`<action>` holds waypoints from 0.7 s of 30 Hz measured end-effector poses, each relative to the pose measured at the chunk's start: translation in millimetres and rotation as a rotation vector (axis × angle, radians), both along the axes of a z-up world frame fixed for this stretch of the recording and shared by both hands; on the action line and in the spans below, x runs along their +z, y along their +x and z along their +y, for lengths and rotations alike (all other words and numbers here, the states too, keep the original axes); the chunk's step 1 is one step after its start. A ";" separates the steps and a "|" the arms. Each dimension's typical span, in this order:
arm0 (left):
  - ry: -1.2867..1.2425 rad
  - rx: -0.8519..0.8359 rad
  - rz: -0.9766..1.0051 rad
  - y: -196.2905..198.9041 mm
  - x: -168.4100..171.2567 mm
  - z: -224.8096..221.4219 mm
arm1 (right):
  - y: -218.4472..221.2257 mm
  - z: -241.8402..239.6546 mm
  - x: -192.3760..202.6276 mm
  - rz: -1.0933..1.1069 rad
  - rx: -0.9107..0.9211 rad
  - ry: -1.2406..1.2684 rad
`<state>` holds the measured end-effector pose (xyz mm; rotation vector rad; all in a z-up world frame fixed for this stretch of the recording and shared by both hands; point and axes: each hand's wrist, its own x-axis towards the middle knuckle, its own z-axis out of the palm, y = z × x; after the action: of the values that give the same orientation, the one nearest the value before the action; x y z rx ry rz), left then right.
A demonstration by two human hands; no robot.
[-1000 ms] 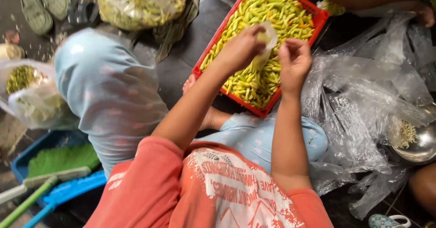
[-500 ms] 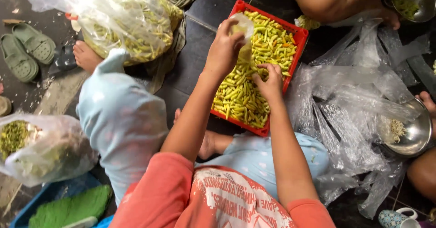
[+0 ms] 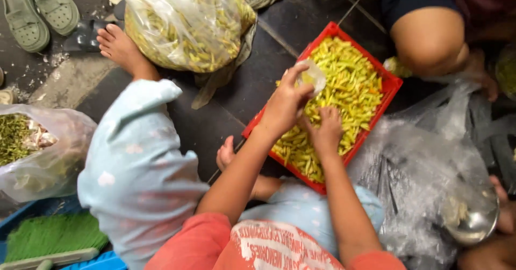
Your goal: The person picks up handfuls of small yellow peppers from a red crate and places them into small clear plastic bags by hand while sitting on the floor.
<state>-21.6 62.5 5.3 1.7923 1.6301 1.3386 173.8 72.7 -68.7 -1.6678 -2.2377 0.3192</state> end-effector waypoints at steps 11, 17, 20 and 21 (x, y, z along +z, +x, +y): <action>0.273 -0.046 0.110 44.4 -32.1 -6.1 | 74.2 23.5 -41.0 1.581 -0.401 -0.878; 0.269 -0.032 0.184 51.2 -42.5 -31.4 | 74.9 12.8 -21.3 1.976 -0.449 -1.155; 0.217 -0.083 0.199 48.3 -43.6 -37.7 | 70.9 13.5 -16.8 2.036 -0.512 -1.133; 0.192 -0.113 0.189 49.1 -47.8 -35.8 | 70.1 13.6 -14.9 2.096 -0.501 -1.140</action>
<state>27.5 26.8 -42.4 2.1483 1.5072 1.3496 243.9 86.4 -83.6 -0.8277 0.0615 2.0328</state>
